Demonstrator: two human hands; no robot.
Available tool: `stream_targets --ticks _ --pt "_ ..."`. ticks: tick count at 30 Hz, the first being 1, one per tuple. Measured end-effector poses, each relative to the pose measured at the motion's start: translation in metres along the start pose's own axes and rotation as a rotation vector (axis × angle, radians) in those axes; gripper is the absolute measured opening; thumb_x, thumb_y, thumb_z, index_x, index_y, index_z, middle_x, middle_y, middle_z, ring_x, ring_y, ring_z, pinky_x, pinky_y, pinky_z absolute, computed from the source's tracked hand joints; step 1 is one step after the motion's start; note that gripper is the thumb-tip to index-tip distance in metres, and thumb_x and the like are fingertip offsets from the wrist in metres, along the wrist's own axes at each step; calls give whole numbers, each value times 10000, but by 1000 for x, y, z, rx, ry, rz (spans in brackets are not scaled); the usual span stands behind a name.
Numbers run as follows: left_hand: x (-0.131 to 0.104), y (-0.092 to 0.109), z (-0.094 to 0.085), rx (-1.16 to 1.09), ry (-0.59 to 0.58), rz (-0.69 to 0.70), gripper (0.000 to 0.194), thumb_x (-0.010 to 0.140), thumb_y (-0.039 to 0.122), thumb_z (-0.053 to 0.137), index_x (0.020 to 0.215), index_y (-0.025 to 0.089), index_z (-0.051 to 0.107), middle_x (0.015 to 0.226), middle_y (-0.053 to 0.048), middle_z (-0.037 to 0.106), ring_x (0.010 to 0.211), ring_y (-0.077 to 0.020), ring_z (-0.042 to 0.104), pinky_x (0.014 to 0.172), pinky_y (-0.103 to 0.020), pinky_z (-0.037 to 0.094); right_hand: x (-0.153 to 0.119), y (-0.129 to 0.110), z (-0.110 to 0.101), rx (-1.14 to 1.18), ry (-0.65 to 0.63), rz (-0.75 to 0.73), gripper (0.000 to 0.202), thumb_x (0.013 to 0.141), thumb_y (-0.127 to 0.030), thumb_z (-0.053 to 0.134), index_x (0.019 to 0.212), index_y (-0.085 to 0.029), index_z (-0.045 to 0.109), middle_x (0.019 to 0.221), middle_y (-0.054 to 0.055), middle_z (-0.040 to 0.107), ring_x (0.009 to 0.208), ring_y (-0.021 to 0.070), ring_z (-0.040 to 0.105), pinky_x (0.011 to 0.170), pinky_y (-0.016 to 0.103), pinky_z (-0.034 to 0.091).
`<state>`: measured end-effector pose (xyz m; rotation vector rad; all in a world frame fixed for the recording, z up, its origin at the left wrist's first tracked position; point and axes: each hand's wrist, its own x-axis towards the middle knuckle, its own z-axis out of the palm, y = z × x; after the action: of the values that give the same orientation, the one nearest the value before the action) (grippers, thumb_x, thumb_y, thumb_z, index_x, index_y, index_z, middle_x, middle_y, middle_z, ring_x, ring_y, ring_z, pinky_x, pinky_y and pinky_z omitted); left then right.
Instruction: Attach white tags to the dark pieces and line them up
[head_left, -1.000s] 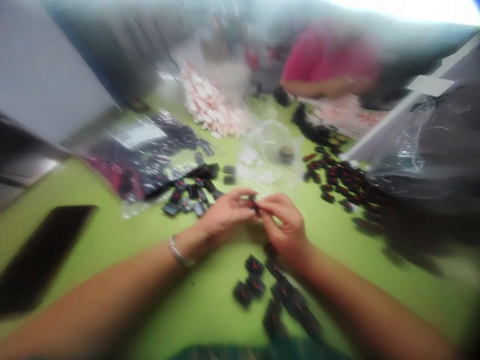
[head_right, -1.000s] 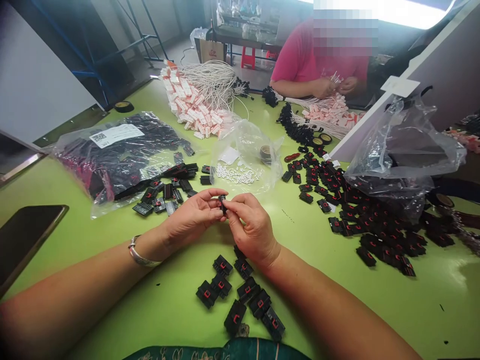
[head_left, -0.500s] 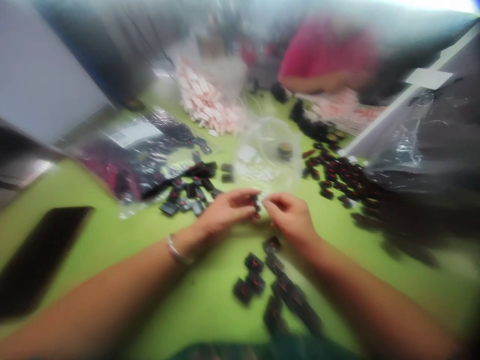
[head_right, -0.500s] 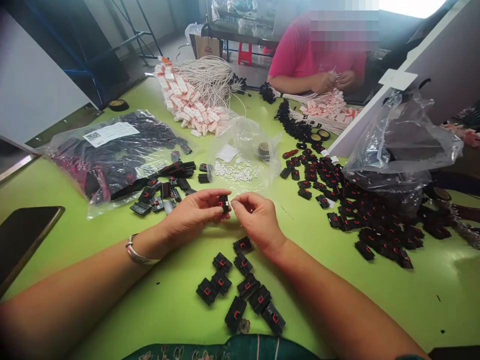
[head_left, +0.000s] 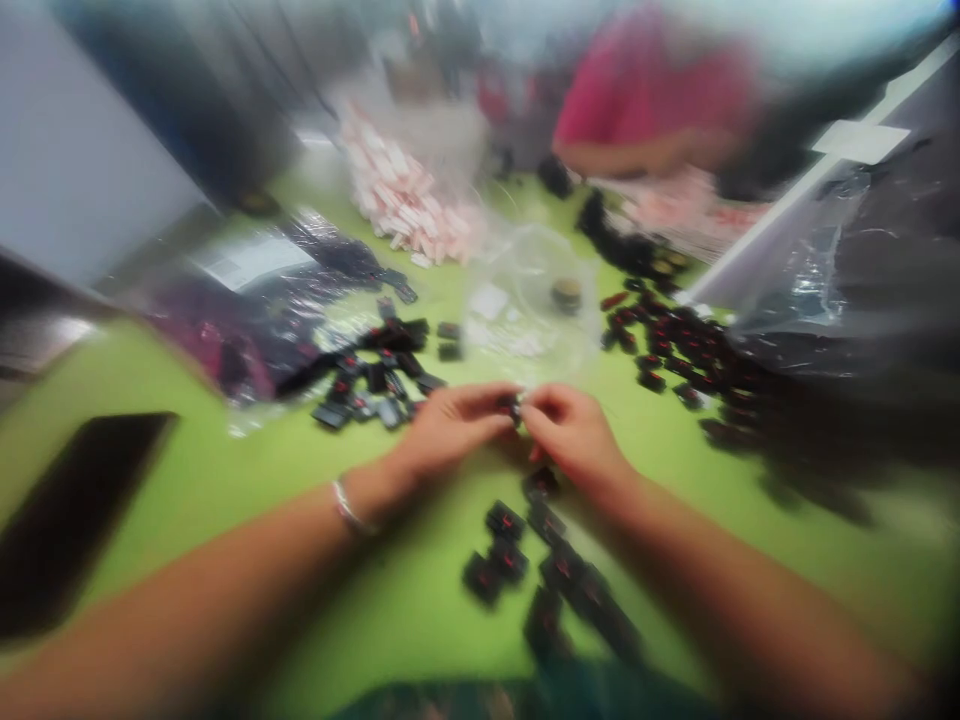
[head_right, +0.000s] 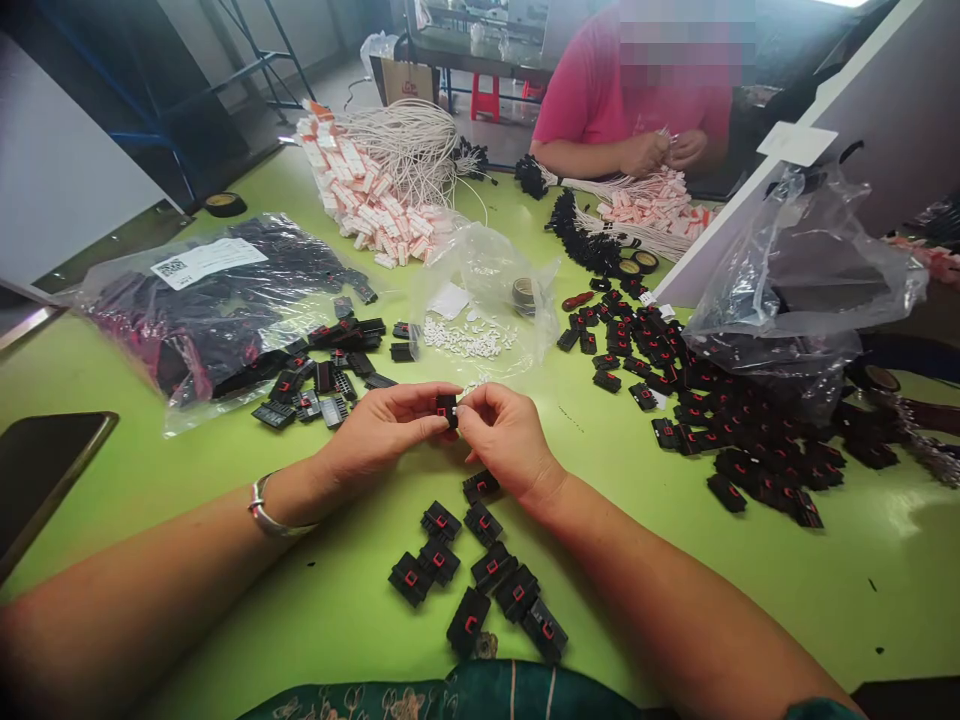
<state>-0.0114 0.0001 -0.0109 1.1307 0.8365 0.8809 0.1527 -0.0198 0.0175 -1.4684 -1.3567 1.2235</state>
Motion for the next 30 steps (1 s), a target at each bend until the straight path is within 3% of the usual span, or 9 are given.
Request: stream_targets --ticks 4,9,11,15,17,25,27,30 --pt "0 0 3 11 44 15 374 682 221 780 1047 163 724 987 -79 740 896 -213 676 913 -371 501 0 8 4 -91 21 -83 132 739 -275 548 648 -206 482 523 -55 495 414 94 487 375 209 394" --pt "0 2 8 5 92 27 330 664 200 785 989 159 742 987 -80 744 912 -223 677 929 -376 495 3 18 7 -316 145 -365 132 741 -218 516 624 -207 458 534 -39 480 485 98 431 465 226 391" --pt "0 1 7 -35 95 2 341 668 200 785 1002 160 733 936 -71 747 820 -196 680 862 -350 521 4 17 5 -249 97 -308 116 753 -246 531 654 -203 488 558 -33 512 480 98 454 446 222 403" --pt "2 -2 4 -148 22 -51 391 689 213 780 1067 165 695 823 -45 731 677 -139 650 720 -288 530 3 9 2 94 -55 34 187 776 -368 569 728 -193 528 540 -51 533 386 84 475 351 207 426" --pt "3 -2 3 -161 -9 -64 409 692 215 781 1086 161 686 808 -44 724 679 -134 646 705 -274 525 3 7 1 184 -82 106 219 767 -389 593 716 -187 526 510 -66 516 359 68 454 338 195 433" --pt "1 3 6 -70 3 -69 390 677 202 786 1056 151 710 770 -32 730 624 -120 639 709 -276 538 1 4 0 118 -92 99 159 748 -314 570 680 -205 476 442 -96 470 320 79 455 309 189 393" --pt "0 1 7 -11 15 -26 378 685 210 776 1053 150 717 832 -52 743 692 -150 664 761 -309 545 3 6 1 15 -69 74 139 733 -283 554 659 -210 462 440 -92 461 322 85 452 309 195 362" --pt "0 -4 7 141 61 61 349 710 215 748 1051 145 722 958 -82 745 874 -202 677 879 -350 524 8 9 3 -175 42 -92 148 691 -214 543 579 -206 446 475 -65 471 418 81 453 400 202 379"
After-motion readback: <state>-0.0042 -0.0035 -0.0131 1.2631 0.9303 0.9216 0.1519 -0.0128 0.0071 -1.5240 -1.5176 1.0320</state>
